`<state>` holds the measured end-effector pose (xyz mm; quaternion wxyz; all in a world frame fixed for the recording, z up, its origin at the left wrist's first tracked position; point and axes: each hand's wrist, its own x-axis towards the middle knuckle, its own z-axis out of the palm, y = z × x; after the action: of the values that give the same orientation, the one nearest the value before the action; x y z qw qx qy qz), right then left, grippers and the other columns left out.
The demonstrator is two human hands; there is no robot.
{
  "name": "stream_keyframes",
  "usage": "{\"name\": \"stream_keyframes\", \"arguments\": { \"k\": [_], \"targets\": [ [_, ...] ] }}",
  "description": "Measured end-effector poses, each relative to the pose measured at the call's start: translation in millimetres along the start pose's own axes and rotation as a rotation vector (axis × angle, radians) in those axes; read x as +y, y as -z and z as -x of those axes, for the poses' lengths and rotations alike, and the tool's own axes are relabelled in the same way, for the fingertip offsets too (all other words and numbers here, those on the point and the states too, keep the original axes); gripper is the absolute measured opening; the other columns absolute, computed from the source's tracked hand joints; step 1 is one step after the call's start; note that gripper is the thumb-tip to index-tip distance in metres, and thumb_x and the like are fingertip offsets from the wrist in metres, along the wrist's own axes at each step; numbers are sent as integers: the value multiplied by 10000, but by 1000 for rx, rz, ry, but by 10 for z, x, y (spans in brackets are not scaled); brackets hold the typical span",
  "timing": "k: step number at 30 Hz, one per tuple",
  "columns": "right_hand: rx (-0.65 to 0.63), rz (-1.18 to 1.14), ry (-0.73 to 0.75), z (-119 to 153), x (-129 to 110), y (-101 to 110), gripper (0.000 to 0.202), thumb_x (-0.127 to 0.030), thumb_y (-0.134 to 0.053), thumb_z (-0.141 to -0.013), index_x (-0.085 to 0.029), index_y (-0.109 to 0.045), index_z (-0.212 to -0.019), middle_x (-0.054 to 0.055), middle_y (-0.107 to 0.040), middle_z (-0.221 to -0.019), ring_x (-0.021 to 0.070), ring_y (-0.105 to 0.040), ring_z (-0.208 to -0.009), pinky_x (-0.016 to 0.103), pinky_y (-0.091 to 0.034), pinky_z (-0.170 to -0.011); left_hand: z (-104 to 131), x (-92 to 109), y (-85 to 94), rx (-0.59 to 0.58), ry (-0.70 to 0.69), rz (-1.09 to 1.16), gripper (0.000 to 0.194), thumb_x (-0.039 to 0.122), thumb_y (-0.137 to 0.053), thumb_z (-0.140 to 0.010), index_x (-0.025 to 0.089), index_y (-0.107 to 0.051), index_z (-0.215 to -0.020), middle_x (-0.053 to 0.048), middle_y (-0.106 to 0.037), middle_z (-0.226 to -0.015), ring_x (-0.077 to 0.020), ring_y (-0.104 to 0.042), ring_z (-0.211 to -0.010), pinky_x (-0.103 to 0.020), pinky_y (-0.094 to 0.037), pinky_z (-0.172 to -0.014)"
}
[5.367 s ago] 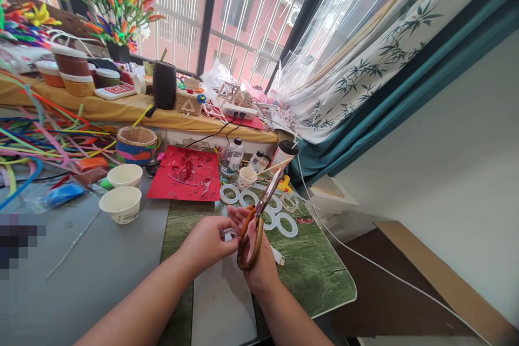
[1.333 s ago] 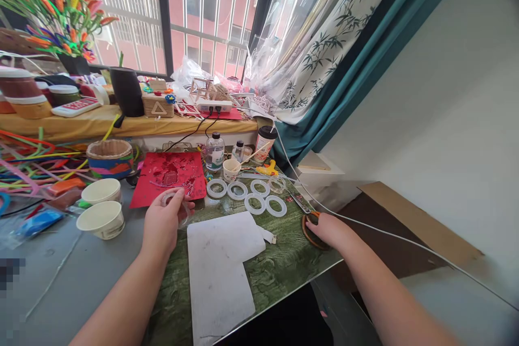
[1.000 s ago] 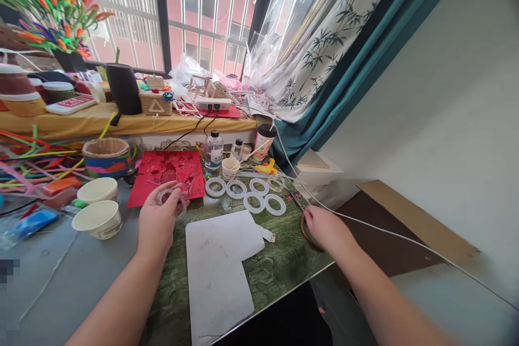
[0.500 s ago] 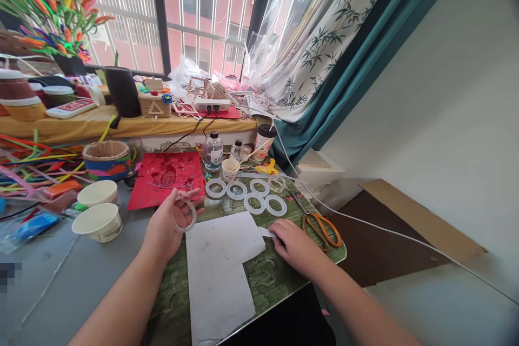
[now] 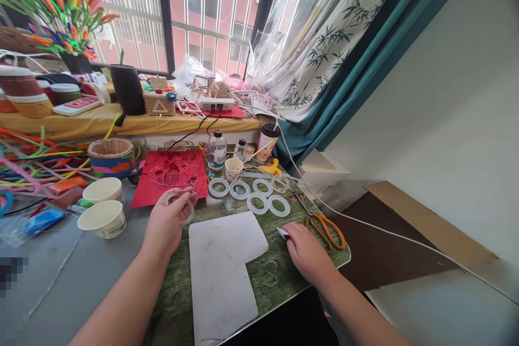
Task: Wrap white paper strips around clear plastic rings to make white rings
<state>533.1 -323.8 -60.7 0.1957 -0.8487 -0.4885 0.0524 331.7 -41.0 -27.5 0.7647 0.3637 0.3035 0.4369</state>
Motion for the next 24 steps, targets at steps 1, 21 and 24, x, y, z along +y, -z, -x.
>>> {"name": "stream_keyframes", "arguments": {
  "k": [1, 21, 24],
  "targets": [
    [30, -54, -43, 8, -15, 9, 293, -119, -394, -879, -185, -647, -1010, 102, -662, -995, 265, -606, -958, 393, -478, -851, 1, -2, 0, -6, 2, -8, 421, 269, -951, -523, 183, -652, -806, -20, -741, -851, -180, -714, -826, -308, -549, -808],
    [78, -871, -8, -202, -1110, -201, 308, -399, -408, -1058, -211, -502, -1282, 44, -657, -905, 165, -605, -700, 318, -535, -688, 208, 108, -116, -182, 378, 200, 309, 336, -459, -923, 193, -703, -1045, -110, -725, -1052, -249, -701, -938, -400, -604, -747],
    [134, -573, 301, -348, -1279, -223, 264, -208, -418, -1026, -212, -563, -1246, 103, -640, -1096, 189, -631, -878, 332, -537, -803, 232, 62, -126, -235, 398, 235, 327, 370, -483, -945, 196, -707, -1107, -114, -720, -1127, -250, -683, -1039, -396, -588, -838]
  ]
}}
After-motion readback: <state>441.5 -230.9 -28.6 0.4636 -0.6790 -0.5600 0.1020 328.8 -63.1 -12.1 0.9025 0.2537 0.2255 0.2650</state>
